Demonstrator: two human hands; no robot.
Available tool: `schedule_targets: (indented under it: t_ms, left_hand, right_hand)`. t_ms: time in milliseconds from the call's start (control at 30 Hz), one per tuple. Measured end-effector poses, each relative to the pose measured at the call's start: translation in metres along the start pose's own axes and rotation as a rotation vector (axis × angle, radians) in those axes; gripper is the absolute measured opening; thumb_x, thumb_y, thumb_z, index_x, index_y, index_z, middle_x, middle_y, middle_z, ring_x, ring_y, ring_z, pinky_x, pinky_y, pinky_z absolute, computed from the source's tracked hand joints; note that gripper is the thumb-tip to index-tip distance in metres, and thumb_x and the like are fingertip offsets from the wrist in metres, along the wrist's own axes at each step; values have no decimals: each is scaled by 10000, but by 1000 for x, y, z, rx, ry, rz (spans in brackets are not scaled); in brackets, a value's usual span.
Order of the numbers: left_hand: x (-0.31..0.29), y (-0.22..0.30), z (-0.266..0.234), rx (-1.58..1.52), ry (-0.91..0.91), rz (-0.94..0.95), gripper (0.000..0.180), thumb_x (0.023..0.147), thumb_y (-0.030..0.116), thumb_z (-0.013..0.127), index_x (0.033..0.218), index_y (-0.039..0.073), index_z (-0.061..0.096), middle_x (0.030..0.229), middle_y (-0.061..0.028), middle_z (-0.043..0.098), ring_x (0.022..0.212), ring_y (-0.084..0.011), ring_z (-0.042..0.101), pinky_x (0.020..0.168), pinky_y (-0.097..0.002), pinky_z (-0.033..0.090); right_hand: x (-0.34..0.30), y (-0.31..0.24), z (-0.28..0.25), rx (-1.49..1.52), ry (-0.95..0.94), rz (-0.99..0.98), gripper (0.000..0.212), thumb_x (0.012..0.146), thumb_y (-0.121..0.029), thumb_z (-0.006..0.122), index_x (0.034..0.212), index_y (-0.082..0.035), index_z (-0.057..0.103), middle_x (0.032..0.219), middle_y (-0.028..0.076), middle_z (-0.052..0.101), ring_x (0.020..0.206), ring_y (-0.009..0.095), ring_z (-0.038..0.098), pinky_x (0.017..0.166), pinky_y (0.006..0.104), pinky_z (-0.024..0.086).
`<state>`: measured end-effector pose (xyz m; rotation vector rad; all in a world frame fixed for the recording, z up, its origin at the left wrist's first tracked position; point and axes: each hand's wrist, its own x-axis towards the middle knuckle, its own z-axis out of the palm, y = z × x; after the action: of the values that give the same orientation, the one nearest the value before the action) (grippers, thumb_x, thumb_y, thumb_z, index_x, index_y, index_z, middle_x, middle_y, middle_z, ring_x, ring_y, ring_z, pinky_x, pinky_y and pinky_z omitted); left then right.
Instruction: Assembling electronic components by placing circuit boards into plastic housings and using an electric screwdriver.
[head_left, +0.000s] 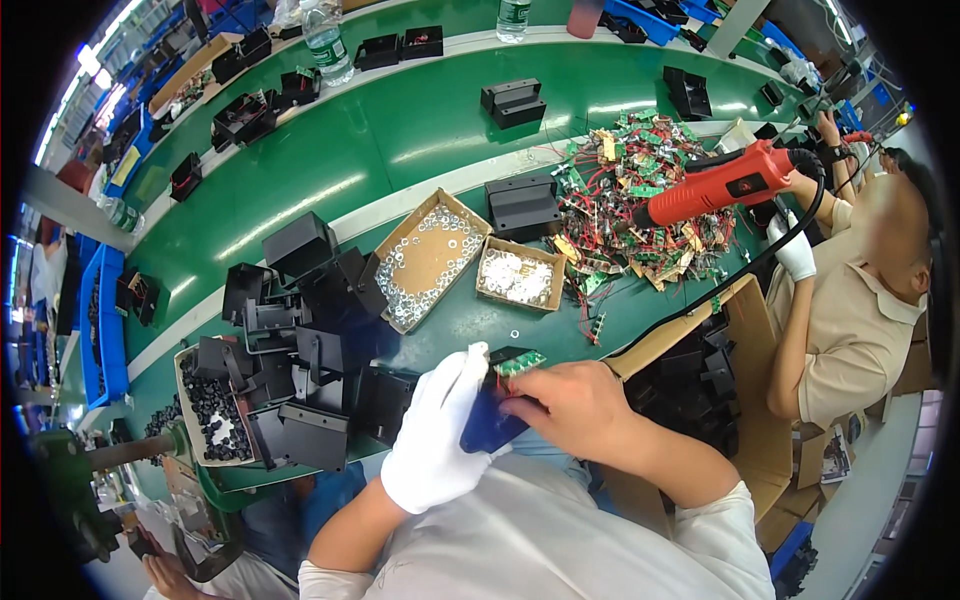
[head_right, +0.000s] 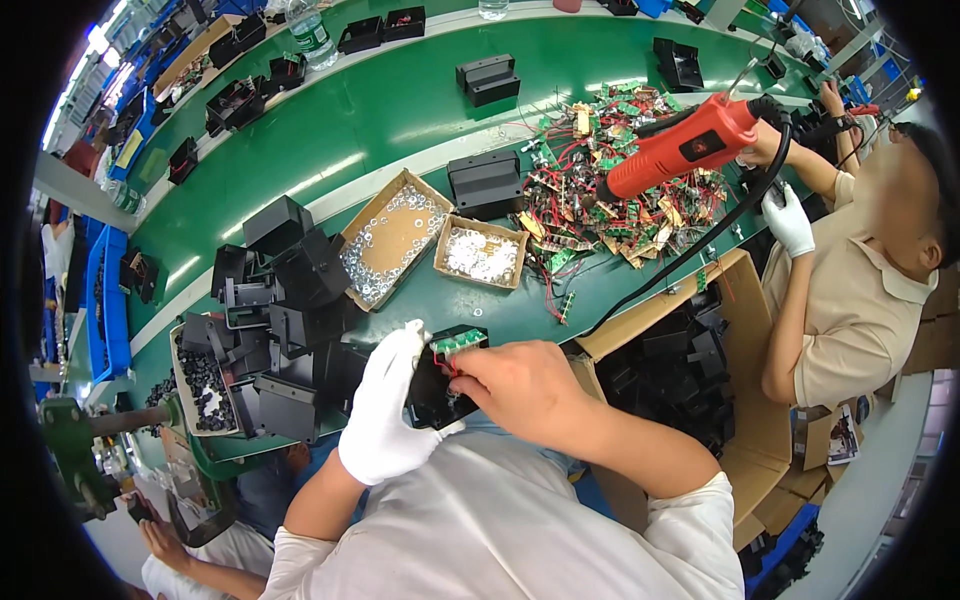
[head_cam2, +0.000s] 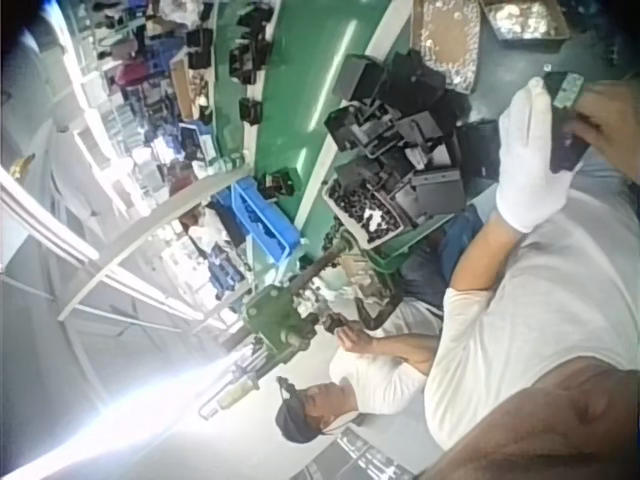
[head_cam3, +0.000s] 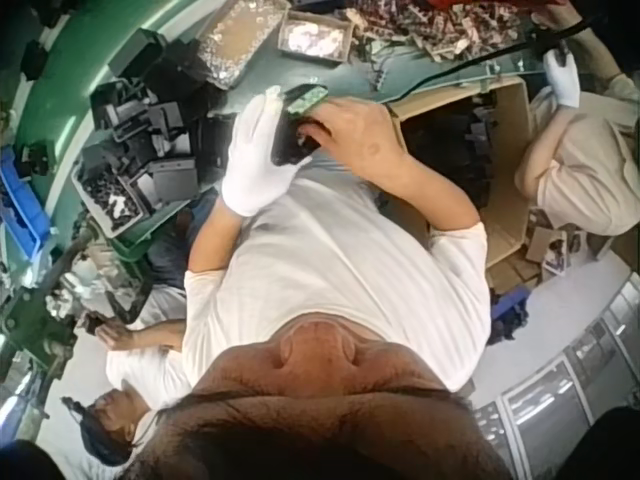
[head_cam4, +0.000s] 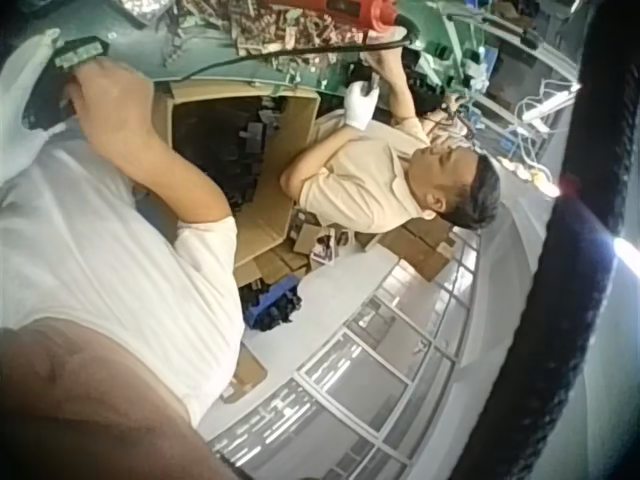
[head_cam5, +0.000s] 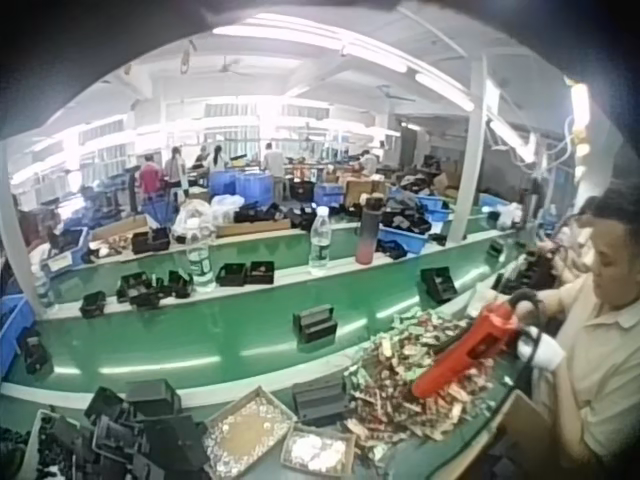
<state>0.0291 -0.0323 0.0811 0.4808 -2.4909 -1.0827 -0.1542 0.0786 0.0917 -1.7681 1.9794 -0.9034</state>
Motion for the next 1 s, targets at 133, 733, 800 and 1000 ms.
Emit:
schedule_targets:
  t_ms: [133, 733, 800, 1000]
  left_hand:
    - [-1, -4, 4, 56, 27, 37, 1009, 646, 111, 919, 1519, -40, 436, 1503, -253, 511, 1322, -421, 545, 1125, -473, 454]
    - [12, -4, 1, -61, 469, 83, 918, 635, 51, 814, 1484, -15, 470, 1491, -280, 468, 1300, -428, 519, 1086, -474, 458]
    - [10, -3, 7, -95, 464, 66, 922, 623, 54, 806, 1482, 12, 475, 1507, -283, 444, 1318, -430, 501, 1088, -471, 457]
    - [5, -6, 21, -181, 533, 107, 899, 618, 53, 799, 1467, 76, 505, 1487, -270, 457, 1295, -422, 515, 1066, -454, 478]
  right_hand:
    - [-2, -13, -1, -127, 18, 79, 116, 853, -134, 789, 957, -127, 738, 777, 9, 750, 600, 230, 662, 557, 316, 490]
    - [-37, -35, 32, 685, 637, 622, 133, 901, 24, 695, 1026, 7, 737, 829, 89, 744, 646, 134, 649, 575, 238, 517]
    - [-35, -30, 31, 722, 414, 571, 136, 905, 25, 682, 1027, 13, 742, 821, 83, 739, 644, 123, 642, 579, 223, 517]
    - [-40, -5, 30, 957, 86, 563, 150, 904, 21, 690, 1039, 9, 753, 844, 66, 748, 618, 111, 598, 568, 213, 478]
